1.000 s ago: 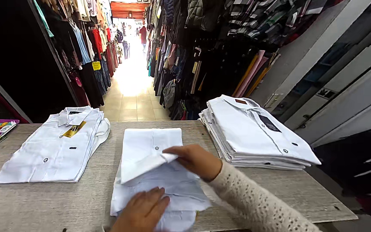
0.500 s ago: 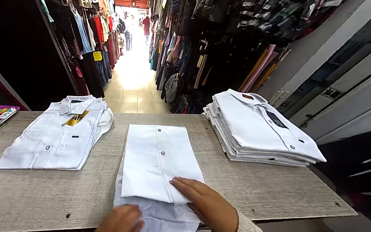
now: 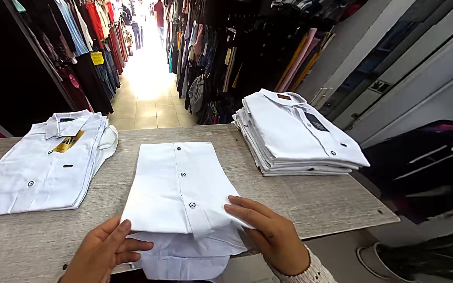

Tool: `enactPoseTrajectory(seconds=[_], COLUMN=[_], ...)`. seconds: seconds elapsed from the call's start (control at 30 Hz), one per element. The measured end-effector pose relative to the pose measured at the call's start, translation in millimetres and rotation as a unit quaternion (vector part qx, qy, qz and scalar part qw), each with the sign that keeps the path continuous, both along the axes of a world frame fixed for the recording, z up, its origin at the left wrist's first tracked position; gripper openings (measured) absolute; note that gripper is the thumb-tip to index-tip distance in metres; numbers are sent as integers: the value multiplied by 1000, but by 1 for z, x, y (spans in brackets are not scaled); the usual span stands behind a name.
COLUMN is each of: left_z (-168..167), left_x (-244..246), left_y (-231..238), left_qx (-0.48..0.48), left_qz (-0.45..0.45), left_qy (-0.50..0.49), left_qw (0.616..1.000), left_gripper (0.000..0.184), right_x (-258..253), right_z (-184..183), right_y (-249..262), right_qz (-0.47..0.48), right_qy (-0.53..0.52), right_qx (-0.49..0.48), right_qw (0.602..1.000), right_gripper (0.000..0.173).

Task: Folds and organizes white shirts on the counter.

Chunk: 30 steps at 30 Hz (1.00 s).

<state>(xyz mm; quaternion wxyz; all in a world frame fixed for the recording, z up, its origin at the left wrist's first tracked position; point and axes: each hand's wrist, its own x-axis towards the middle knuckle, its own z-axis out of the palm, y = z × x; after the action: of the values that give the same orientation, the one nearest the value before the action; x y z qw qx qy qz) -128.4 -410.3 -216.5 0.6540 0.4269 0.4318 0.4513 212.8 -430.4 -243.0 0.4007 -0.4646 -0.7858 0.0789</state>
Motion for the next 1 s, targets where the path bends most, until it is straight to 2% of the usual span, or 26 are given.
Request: enactPoseTrajectory(seconds=[0.1, 0.2, 0.33, 0.5, 0.63, 0.67, 0.77, 0.87, 0.93, 1.0], left_z=[-2, -9, -12, -14, -14, -15, -17, -8, -2, 4], left_x=[-3, 0, 4, 2, 3, 1, -11, -14, -10, -1], left_y=[-14, -25, -27, -28, -28, -28, -23, -16, -11, -10], left_qx=[-7, 9, -3, -2, 10, 11, 23, 25, 40, 78], left_qz=[45, 77, 131, 137, 143, 130, 77, 39, 32, 41], left_qy=[140, 188, 173, 137, 124, 121, 89, 44, 12, 5], left_qw=[989, 979, 976, 981, 982, 984, 993, 998, 999, 996], left_gripper=[18, 13, 18, 23, 15, 19, 49, 55, 59, 69], right_x=[4, 7, 9, 8, 5, 4, -4, -23, -40, -53], right_z=[-19, -34, -35, -35, -35, -31, -1, 20, 22, 22], right_y=[-15, -26, -25, -25, -27, -29, -33, -20, -6, 14], right_qz=[62, 82, 79, 102, 99, 83, 21, 28, 73, 99], right_qy=[-23, -36, 4, 25, -10, -21, -59, -116, -156, -166], right_qx=[-5, 4, -5, -6, 1, -10, -53, -29, -12, 0], right_qw=[998, 996, 997, 994, 995, 996, 997, 992, 985, 981], right_gripper=[31, 31, 32, 35, 33, 35, 53, 69, 61, 37])
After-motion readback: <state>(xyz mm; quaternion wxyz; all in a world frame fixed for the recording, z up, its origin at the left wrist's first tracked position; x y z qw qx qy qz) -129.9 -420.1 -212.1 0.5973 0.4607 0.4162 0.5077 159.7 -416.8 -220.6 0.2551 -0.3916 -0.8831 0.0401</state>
